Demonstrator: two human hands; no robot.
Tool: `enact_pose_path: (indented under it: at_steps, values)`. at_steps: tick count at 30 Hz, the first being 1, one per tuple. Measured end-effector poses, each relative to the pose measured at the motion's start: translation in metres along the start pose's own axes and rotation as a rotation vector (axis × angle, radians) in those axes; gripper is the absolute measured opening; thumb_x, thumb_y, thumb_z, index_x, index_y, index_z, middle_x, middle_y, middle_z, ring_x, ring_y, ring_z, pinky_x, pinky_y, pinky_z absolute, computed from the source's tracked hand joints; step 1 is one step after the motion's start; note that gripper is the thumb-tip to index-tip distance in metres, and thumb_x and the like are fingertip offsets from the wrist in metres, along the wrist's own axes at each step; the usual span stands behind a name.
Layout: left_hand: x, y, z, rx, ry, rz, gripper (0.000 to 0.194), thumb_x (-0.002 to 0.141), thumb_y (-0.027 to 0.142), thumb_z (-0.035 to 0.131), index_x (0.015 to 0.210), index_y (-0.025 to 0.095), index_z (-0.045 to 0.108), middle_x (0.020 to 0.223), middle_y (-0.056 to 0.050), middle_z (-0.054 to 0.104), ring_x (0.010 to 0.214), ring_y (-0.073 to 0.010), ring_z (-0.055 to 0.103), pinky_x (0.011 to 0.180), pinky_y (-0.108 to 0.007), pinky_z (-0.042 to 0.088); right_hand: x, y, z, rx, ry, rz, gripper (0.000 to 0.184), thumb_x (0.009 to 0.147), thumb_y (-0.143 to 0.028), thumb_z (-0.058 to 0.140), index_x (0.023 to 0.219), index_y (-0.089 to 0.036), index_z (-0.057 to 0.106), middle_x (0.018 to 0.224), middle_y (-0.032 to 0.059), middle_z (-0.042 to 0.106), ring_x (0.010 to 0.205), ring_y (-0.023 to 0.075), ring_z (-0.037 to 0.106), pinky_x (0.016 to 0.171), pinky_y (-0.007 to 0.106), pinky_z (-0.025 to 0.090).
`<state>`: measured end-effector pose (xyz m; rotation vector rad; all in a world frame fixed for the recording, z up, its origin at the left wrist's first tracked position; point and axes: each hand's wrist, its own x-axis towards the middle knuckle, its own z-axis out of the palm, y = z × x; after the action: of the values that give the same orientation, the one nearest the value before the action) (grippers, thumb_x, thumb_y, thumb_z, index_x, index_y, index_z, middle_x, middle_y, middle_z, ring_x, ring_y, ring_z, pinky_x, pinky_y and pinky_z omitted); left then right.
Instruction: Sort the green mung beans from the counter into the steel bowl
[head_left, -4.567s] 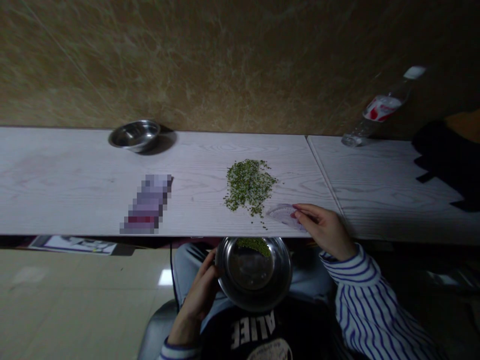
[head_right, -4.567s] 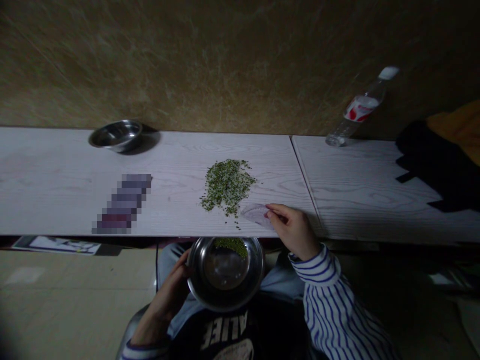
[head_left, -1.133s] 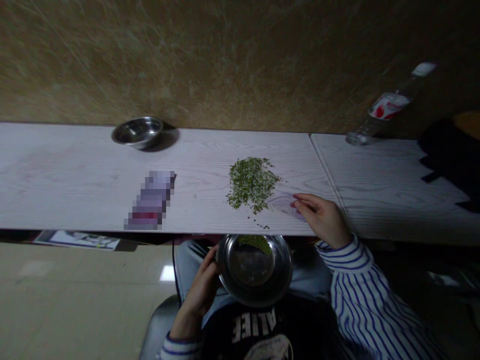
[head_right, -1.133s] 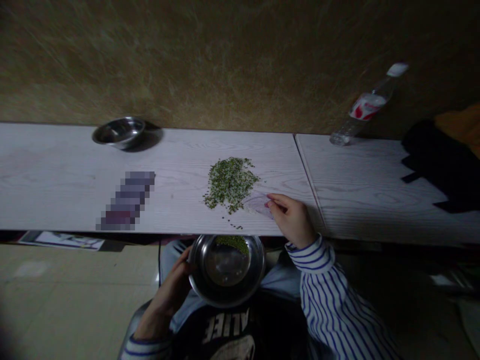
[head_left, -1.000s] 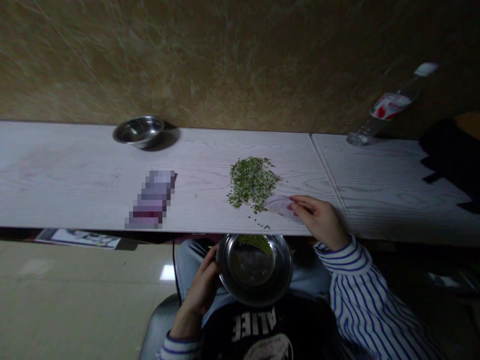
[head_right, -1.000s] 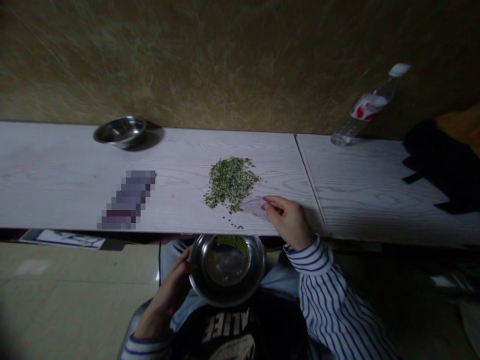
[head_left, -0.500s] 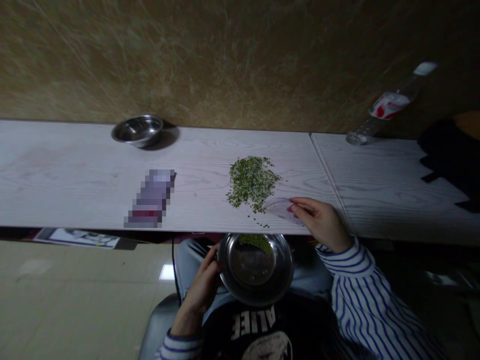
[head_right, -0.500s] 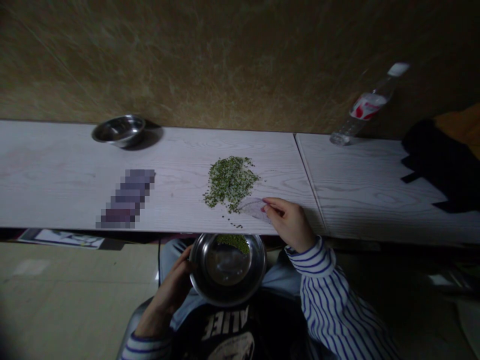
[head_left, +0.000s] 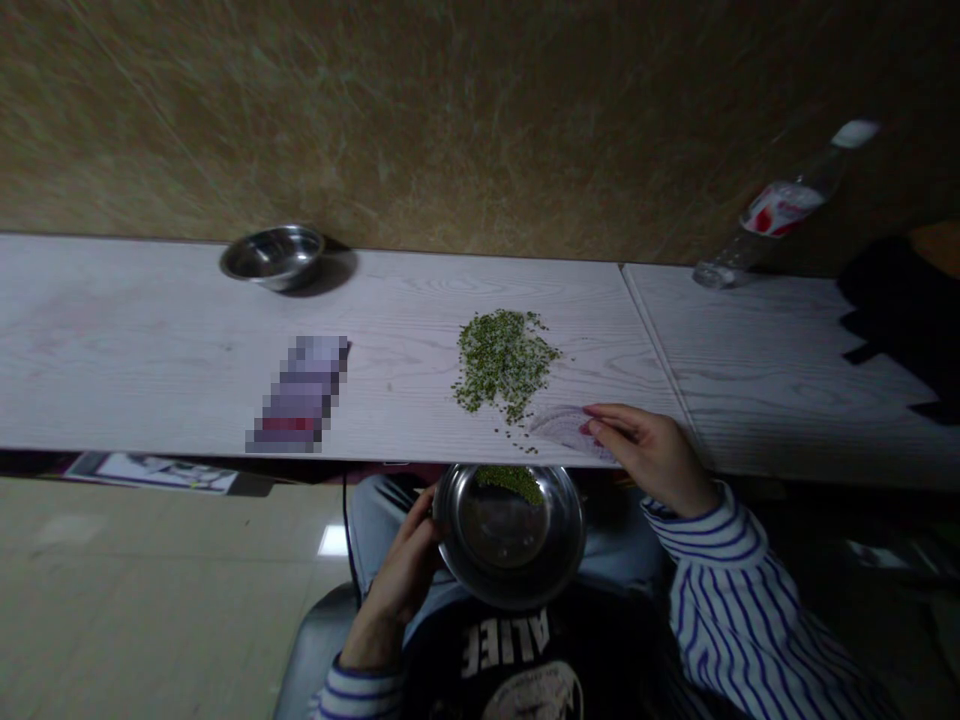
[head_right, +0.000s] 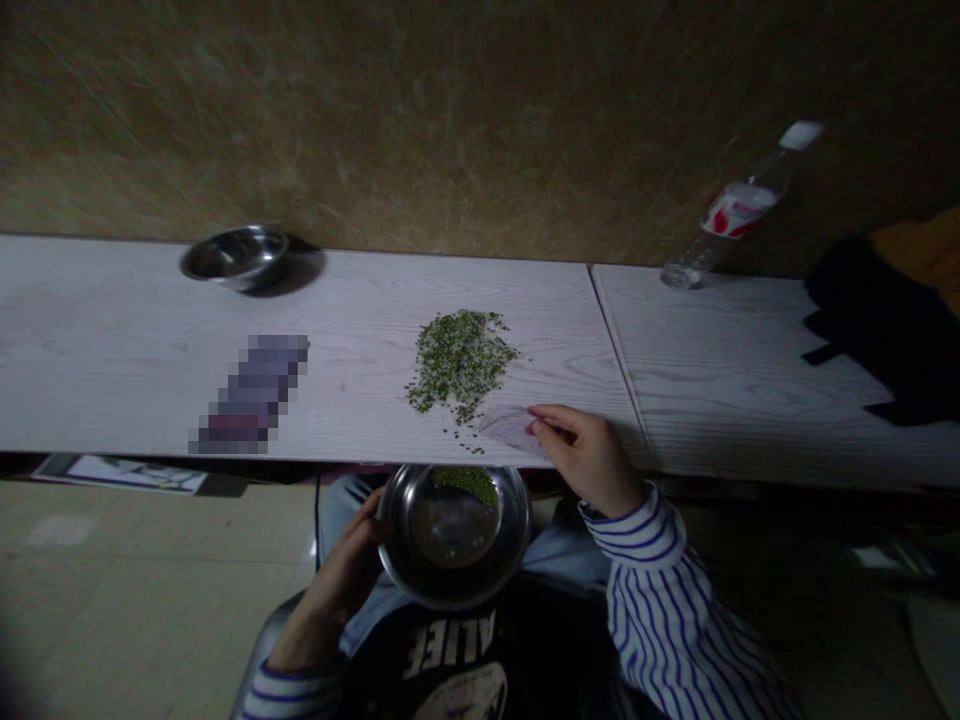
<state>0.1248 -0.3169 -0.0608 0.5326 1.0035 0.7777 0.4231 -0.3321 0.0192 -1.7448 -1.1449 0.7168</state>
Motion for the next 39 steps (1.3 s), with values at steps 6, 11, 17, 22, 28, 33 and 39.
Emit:
enact_pose_path:
  at_steps: [6,11,17,22,28,33,39]
  values:
    - [-0.003,0.002,-0.001,-0.004,-0.004,-0.026,0.049,0.063,0.023,0.078,0.112,0.024,0.077,0.107,-0.004,0.079,0.105,-0.0244,0.065,0.086,-0.029,0.048,-0.001,-0.001,0.006,0.013,-0.032,-0.023,0.028,0.078,-0.035,0.069,0.096,-0.016,0.079,0.09,0.0121,0.081,0.087,0.0271,0.078,0.088,0.044,0.062]
    - [-0.004,0.002,-0.002,-0.002,0.007,-0.056,0.049,0.066,0.024,0.077,0.115,0.024,0.074,0.098,-0.004,0.078,0.086,-0.023,0.067,0.073,-0.03,0.049,-0.002,-0.002,0.013,0.004,-0.053,-0.058,0.027,0.079,-0.035,0.069,0.097,-0.017,0.08,0.092,0.0112,0.081,0.086,0.0256,0.078,0.086,0.042,0.063]
    - [-0.004,0.003,-0.002,0.004,0.015,-0.052,0.051,0.065,0.023,0.076,0.116,0.023,0.074,0.105,-0.005,0.078,0.097,-0.0246,0.066,0.078,-0.03,0.049,0.001,0.003,0.011,-0.013,-0.008,-0.051,0.027,0.08,-0.037,0.071,0.098,-0.018,0.08,0.092,0.0109,0.082,0.086,0.026,0.078,0.085,0.042,0.063]
    - [-0.002,0.002,-0.002,0.018,0.019,-0.066,0.053,0.066,0.024,0.076,0.118,0.023,0.073,0.102,-0.004,0.078,0.093,-0.0247,0.066,0.077,-0.032,0.048,0.002,0.005,0.001,-0.011,0.047,-0.048,0.03,0.079,-0.04,0.074,0.097,-0.017,0.08,0.091,0.0121,0.081,0.088,0.0276,0.078,0.084,0.042,0.063]
    - [-0.002,0.003,0.002,0.025,-0.015,-0.01,0.049,0.064,0.023,0.075,0.113,0.022,0.076,0.109,-0.006,0.078,0.109,-0.0265,0.063,0.091,-0.032,0.046,0.004,0.001,0.005,0.033,0.03,-0.042,0.031,0.079,-0.039,0.073,0.098,-0.016,0.079,0.09,0.0122,0.081,0.083,0.0268,0.078,0.082,0.041,0.064]
    - [-0.004,0.004,-0.001,0.019,0.02,-0.032,0.05,0.065,0.021,0.074,0.115,0.024,0.075,0.109,-0.005,0.078,0.106,-0.027,0.064,0.086,-0.033,0.047,0.005,-0.001,0.015,0.019,0.004,-0.059,0.027,0.08,-0.037,0.071,0.097,-0.018,0.079,0.092,0.0109,0.082,0.086,0.0261,0.078,0.086,0.042,0.063]
    - [-0.002,0.003,0.0,0.009,0.017,-0.016,0.049,0.062,0.021,0.074,0.112,0.022,0.077,0.108,-0.005,0.078,0.107,-0.0259,0.064,0.089,-0.031,0.045,0.0,-0.005,0.013,0.019,-0.019,-0.06,0.027,0.08,-0.035,0.07,0.098,-0.017,0.08,0.09,0.011,0.082,0.084,0.0258,0.078,0.083,0.041,0.063]
